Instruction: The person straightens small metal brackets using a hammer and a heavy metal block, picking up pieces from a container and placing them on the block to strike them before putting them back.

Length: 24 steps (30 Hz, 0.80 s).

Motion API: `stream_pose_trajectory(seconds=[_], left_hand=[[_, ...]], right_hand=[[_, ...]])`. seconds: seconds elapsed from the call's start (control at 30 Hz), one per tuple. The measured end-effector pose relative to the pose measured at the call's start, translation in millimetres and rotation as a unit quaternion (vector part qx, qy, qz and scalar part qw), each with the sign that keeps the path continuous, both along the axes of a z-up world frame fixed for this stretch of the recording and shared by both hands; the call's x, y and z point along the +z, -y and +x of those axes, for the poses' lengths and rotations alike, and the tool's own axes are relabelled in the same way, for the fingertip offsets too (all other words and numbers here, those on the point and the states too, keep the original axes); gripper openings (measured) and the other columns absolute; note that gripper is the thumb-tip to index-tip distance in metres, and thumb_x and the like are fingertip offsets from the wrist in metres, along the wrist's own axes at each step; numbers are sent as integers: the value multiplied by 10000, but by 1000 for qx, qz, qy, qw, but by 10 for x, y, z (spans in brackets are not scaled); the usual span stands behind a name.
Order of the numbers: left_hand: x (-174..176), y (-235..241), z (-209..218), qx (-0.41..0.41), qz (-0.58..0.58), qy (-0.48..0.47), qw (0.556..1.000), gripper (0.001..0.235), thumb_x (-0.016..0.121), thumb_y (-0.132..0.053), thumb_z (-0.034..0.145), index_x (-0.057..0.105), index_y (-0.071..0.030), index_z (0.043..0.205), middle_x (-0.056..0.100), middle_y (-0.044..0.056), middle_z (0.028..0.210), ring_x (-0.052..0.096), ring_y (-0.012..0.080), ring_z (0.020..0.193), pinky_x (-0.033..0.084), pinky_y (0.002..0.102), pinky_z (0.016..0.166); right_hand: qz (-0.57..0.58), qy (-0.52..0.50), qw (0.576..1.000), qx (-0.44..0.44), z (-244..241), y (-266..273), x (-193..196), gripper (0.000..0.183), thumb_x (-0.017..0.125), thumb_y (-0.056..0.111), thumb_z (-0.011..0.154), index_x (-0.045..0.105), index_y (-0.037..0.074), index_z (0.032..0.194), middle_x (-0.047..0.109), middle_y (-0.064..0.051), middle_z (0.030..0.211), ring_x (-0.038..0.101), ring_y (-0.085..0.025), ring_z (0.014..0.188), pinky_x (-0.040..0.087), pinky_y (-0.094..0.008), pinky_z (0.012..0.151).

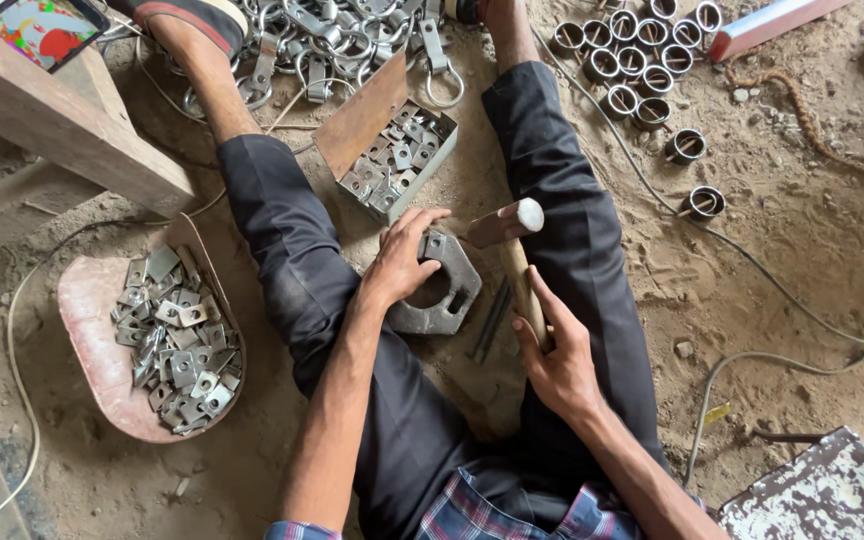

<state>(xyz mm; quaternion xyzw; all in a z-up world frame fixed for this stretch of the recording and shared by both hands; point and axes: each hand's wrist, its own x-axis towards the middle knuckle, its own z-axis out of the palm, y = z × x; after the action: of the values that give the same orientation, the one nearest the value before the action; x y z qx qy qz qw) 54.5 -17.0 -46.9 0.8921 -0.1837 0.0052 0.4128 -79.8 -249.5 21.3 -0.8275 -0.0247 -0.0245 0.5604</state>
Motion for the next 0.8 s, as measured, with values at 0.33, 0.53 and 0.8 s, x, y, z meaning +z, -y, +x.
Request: stream_pose_trajectory(seconds=[0.33,0.53,0.8], left_hand=[[-154,-56,-100,66,-38,-31,997,719,775,-21,763,519,-136,1425,734,93,1219,622,326,1214,437,443,1041],[96,-128,-220,111,-138,185,967,307,510,62,1019,660,-37,1268,707,159,1266,654,323,1240,499,408,1105],[298,-265,-408,249,-259,191,913,368,415,129,850,655,19,1107,680,123,1076,691,241,959,555,312,868]], right_hand=[[-159,87,982,49,97,-68,138,599,690,55,936,502,50,1505,667,-178,1036,670,-299,798,534,-356,722],[-190,197,959,68,234,-116,418,586,670,26,924,504,53,1486,664,-190,1193,716,-357,958,579,-395,787],[-260,89,951,139,396,-231,296,588,637,78,943,502,197,1503,640,-149,1024,701,-363,802,574,-452,685]])
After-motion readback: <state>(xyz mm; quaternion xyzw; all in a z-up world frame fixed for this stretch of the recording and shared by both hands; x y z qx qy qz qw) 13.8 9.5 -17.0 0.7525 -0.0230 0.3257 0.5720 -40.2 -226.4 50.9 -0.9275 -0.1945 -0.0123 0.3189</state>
